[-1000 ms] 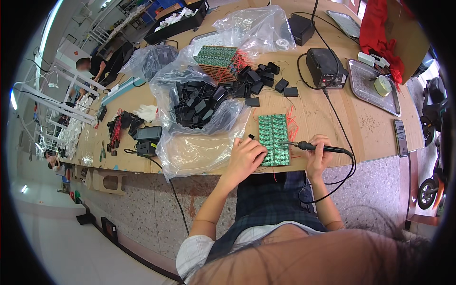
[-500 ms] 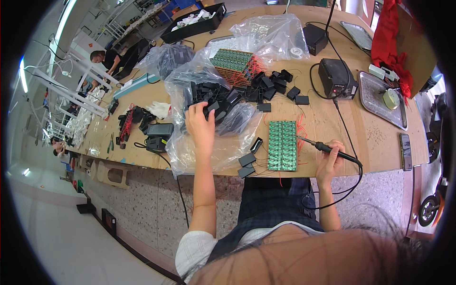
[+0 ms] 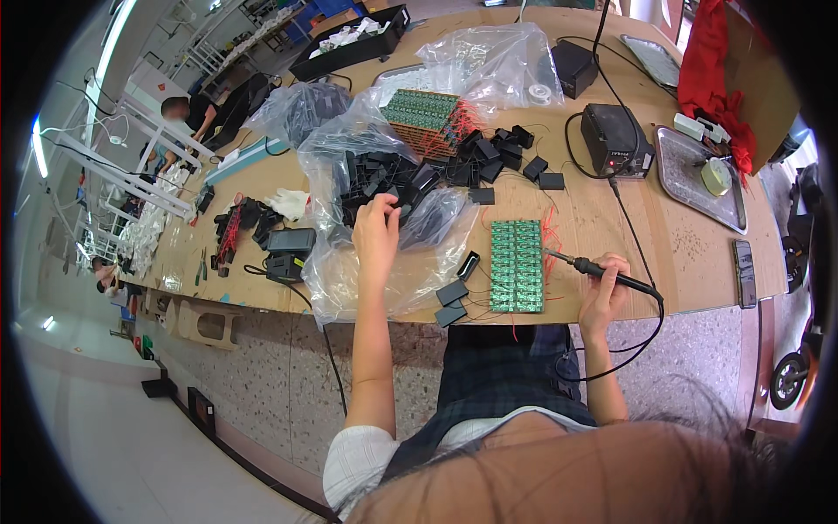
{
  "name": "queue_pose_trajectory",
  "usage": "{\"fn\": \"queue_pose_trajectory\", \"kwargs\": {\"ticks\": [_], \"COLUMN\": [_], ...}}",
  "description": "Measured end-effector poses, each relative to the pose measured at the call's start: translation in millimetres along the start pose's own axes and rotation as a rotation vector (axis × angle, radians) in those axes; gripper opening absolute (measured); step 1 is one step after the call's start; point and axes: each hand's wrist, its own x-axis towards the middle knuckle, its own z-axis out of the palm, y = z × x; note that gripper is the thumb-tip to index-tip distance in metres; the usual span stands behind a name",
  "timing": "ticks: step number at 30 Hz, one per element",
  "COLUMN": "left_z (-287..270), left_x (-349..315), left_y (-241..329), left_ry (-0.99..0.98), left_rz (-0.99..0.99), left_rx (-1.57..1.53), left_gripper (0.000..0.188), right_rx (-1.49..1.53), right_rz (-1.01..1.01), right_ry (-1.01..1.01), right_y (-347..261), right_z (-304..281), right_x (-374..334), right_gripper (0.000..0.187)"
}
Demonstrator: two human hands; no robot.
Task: Soldering electronic components or wires onto printed circuit boards at a manual workstation.
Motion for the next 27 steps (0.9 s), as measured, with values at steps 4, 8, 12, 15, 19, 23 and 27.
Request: {"fn": "queue_pose_trajectory", "kwargs": {"ticks": [4, 8, 12, 15, 19, 23, 27], "left_z": [-7, -10, -29, -26, -1, -9, -11], "left_x": [3, 13, 9, 2, -14, -38, -51], "left_y": [2, 2, -6, 5, 2, 14, 19], "left_ry": [-0.002, -0.098, -0.025, 0.036, 0.165, 0.254, 0.329], "left_rz": [0.173, 0.123, 0.124, 0.031, 0.029, -0.035, -0.039], "left_rx": [0.058, -0.038, -0.142, -0.202, -0.411, -0.501, -0.489], "left_gripper": [0.009, 0.005, 0.006, 0.008, 0.007, 0.008, 0.006], "right_rx": [0.0, 0.005, 0.008, 0.023, -0.182, 0.043, -0.025], "right_rz": [0.0, 0.0, 0.056, 0.048, 0.084, 0.15, 0.16], "right_ry": [0.004, 0.012, 0.04, 0.109, 0.148, 0.1, 0.075], "right_y": [3, 6, 11, 29, 55, 35, 34], "right_z": [-2, -1, 7, -10, -41, -24, -23], "right_x": [3, 7, 1, -1, -3, -3, 4], "right_gripper": [0.016, 0.015, 0.015, 0.016, 0.02, 0.021, 0.022]}}
